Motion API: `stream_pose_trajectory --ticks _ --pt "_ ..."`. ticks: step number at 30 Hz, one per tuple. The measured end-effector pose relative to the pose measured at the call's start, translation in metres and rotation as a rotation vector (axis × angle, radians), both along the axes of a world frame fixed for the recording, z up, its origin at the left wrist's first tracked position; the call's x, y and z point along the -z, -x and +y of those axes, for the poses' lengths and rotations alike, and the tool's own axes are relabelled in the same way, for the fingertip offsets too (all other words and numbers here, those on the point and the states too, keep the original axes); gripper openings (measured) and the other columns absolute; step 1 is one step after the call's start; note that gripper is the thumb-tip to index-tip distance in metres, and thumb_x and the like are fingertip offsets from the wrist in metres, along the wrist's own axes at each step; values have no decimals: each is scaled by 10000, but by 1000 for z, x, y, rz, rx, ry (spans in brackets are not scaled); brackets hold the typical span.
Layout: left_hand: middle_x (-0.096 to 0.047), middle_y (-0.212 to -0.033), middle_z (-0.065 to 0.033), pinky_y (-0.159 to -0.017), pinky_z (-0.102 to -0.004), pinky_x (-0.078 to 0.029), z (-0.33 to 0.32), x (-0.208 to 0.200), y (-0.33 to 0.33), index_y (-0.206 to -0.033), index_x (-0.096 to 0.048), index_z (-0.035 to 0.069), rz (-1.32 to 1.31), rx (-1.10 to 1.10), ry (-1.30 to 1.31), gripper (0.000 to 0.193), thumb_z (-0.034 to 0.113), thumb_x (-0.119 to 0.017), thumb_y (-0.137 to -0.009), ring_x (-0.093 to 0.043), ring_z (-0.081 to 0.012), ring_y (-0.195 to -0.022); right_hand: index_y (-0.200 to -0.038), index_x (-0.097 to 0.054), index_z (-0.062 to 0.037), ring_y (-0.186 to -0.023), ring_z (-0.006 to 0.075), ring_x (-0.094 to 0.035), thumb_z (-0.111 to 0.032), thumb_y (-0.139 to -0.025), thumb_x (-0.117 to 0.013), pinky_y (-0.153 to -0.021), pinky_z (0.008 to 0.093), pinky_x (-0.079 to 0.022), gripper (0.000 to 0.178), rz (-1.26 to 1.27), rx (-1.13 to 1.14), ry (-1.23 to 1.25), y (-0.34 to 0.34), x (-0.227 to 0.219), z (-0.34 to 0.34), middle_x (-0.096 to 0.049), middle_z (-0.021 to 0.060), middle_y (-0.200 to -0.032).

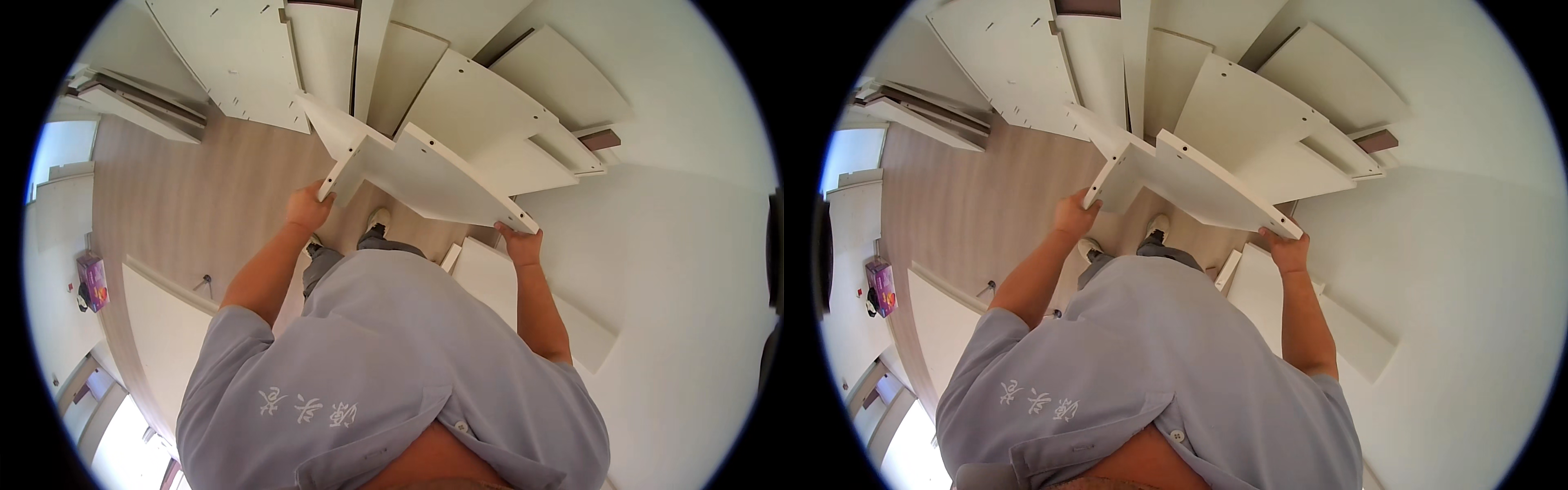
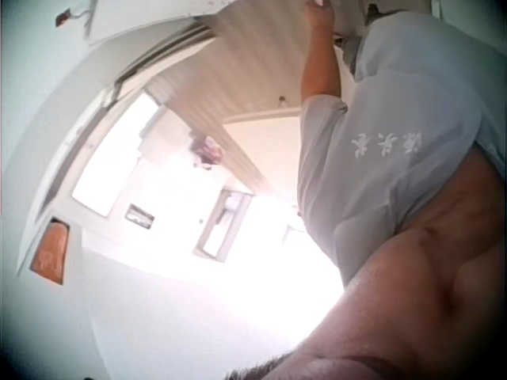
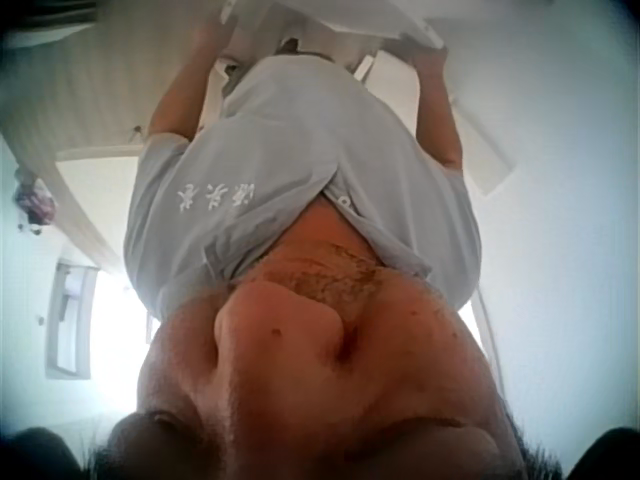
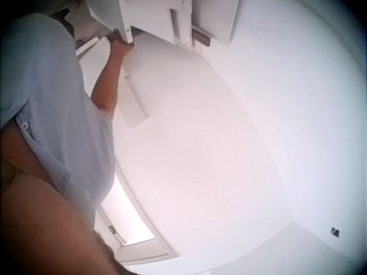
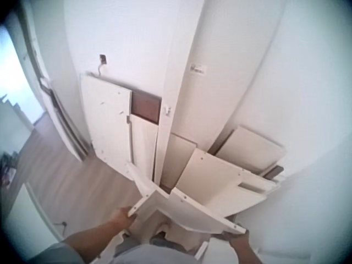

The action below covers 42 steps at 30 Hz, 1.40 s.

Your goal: The person assembles white furniture panels by using a utility knife to clear holes, a power drill to drive screws, and a manual screwdriver to secure connectors, while lifting and positioning wooden pieces.

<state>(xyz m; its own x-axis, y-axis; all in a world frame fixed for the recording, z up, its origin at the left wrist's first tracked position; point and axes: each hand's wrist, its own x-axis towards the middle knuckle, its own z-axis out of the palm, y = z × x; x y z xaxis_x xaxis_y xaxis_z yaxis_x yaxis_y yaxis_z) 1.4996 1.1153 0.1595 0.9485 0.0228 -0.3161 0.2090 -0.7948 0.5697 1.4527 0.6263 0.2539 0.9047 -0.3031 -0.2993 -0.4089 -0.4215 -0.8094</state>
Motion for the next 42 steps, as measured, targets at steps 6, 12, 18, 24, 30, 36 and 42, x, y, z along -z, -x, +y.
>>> stream_pose_trajectory --ticks 6,12,18,24,30,36,42 --pt "-738 -940 -222 -804 -514 -571 -14 25 3 -1221 -723 151 -8 -41 -11 392 327 -737 -871 -710 -424 -885 -1040 -715 -11 -893 159 -694 -116 -780 -898 -830 321 -553 334 3 26 33 4 33 -17 -762 67 -965" --pt "-736 -1013 -225 -837 -517 -568 -27 29 30 -1281 -685 142 71 12 22 437 316 -720 -881 -709 -421 -924 -977 -725 -27 -791 125 -644 -78 -757 -898 -763 295 -540 285 40 4 171 26 44 -29 -733 29 -871" --pt "-708 -1179 -229 -932 -509 -550 -27 23 59 -1343 -637 127 295 173 -9 503 313 -704 -880 -684 -421 -1064 -1003 -739 -33 -855 129 -672 -37 -786 -867 -817 291 -557 252 -27 -26 121 67 65 -44 -742 49 -960" --pt "-708 -1238 -183 -972 -478 -542 45 39 95 -1349 -631 79 404 244 -37 531 286 -701 -865 -675 -383 -1130 -1170 -691 -39 -959 142 -679 19 -808 -823 -873 305 -562 389 -8 -95 91 91 86 -55 -724 49 -1050" --pt "-700 -1287 -152 -992 -448 -535 133 36 159 -1336 -643 57 377 83 -16 510 272 -693 -876 -664 -359 -1171 -1182 -682 -31 -961 167 -681 31 -798 -796 -889 307 -545 406 -65 5 118 77 40 -26 -725 51 -1028" --pt "-665 -1350 -145 -1043 -434 -505 204 11 239 -1339 -637 64 176 -138 122 458 228 -671 -913 -638 -333 -1223 -1357 -578 -7 -1196 233 -626 16 -813 -758 -1003 367 -506 573 -222 173 269 100 26 -15 -641 127 -1326" --pt "-390 -1613 -133 -1190 -479 -346 259 -45 344 -1466 -519 107 -109 -387 -213 566 251 -674 -940 -374 -341 -1476 -1305 -604 -15 -1280 352 -565 -32 -819 -724 -1130 445 -412 501 -510 52 732 77 -21 65 -637 167 -1325"
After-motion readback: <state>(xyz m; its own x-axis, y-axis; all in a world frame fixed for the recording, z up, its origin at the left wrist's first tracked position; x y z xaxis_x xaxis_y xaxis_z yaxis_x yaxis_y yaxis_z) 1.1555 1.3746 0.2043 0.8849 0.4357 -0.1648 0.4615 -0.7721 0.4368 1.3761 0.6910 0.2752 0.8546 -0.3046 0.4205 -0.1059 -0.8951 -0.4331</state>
